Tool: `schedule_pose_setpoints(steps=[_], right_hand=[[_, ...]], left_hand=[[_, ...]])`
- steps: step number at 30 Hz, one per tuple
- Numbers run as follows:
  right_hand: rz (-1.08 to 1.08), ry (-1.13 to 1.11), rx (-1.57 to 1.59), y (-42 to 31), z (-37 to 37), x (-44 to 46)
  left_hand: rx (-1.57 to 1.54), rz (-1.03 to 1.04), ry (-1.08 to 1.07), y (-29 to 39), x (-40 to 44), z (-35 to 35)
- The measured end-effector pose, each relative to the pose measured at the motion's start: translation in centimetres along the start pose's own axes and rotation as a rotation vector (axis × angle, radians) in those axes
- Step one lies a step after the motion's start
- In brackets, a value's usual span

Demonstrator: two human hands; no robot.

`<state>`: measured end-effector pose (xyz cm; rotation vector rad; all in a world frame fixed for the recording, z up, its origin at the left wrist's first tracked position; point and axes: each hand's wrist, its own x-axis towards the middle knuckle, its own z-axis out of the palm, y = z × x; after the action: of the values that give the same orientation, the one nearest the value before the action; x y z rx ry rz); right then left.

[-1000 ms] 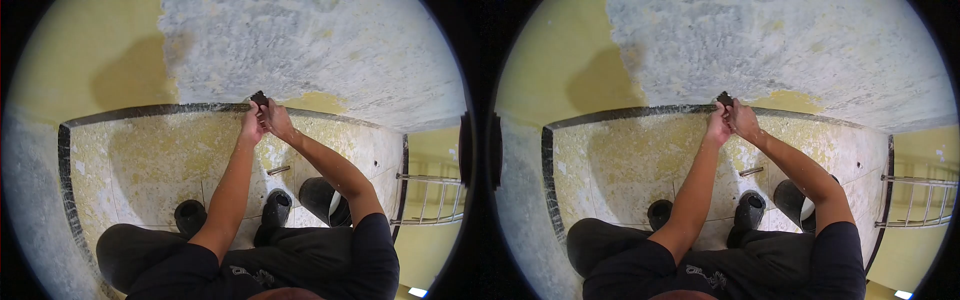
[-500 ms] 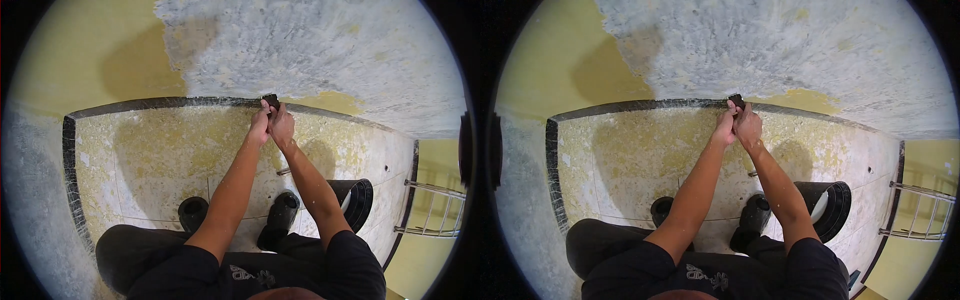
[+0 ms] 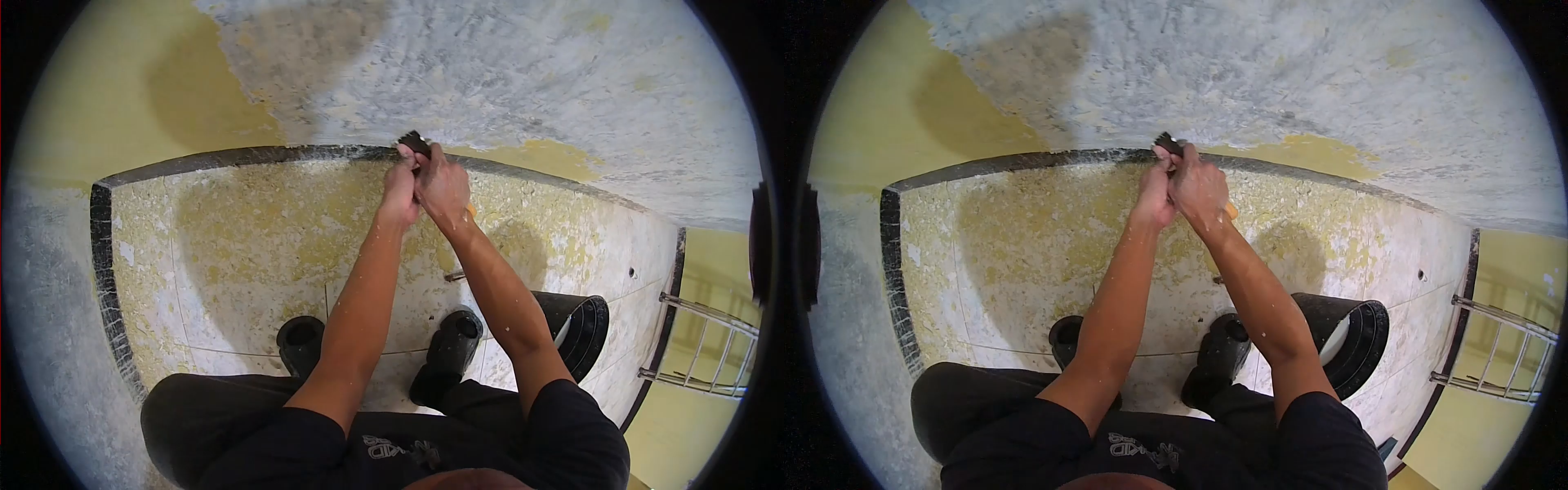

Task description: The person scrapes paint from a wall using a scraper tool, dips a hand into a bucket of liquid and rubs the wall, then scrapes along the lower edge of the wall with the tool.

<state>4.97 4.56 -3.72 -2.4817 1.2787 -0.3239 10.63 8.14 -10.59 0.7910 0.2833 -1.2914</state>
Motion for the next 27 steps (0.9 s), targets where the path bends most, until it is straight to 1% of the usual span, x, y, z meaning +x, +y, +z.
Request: schedule_pose_setpoints(steps=[3,5,7,8,9,11,12,13,15,16,17,19,20,24,27], right_hand=[[-0.003,0.002,0.046,0.0,0.2,0.4],[-0.005,0.022,0.025,0.9,1.2,0.5],[-0.021,0.070,0.066,1.8,1.5,0.1],[0.023,0.069,0.086,2.8,1.8,-0.3],[0.011,0.075,0.087,3.5,1.8,-0.3],[0.092,0.047,-0.018,4.6,1.6,-0.1],[0.074,0.058,-0.007,3.6,0.8,-0.3],[0.080,0.054,-0.005,3.2,1.1,-0.4],[0.040,0.072,0.045,2.1,2.0,-0.3],[0.030,0.032,0.020,0.4,1.7,-0.1],[0.036,0.024,0.028,-0.8,2.0,0.0],[-0.058,-0.012,0.074,-2.5,2.9,0.6],[-0.113,-0.001,0.078,-2.6,4.0,0.9],[-0.100,-0.033,0.076,-3.7,4.0,0.7],[-0.124,-0.015,0.047,-3.0,3.1,0.5]], left_hand=[[-0.028,-0.013,0.016,0.8,-0.9,0.7],[-0.069,-0.011,-0.020,0.2,0.4,0.1],[0.066,-0.059,-0.027,-0.4,0.4,-0.1],[0.057,-0.047,-0.030,-0.8,0.5,0.2],[0.073,-0.068,-0.009,-1.3,0.5,0.8],[0.109,-0.117,0.030,-2.3,0.7,1.6],[0.103,-0.117,-0.012,-2.2,0.9,1.2],[0.106,-0.122,-0.007,-2.2,1.0,0.6],[0.055,-0.041,-0.042,-1.5,1.4,-0.6],[0.073,-0.021,0.026,-0.3,0.9,-1.1],[0.079,-0.025,0.036,0.9,0.4,-1.9],[0.061,0.036,-0.014,2.8,-0.1,-3.2],[-0.019,0.042,0.014,3.4,0.0,-3.8],[0.026,0.077,0.001,4.4,-0.5,-4.0],[-0.005,0.030,-0.005,3.5,-0.6,-2.9]])
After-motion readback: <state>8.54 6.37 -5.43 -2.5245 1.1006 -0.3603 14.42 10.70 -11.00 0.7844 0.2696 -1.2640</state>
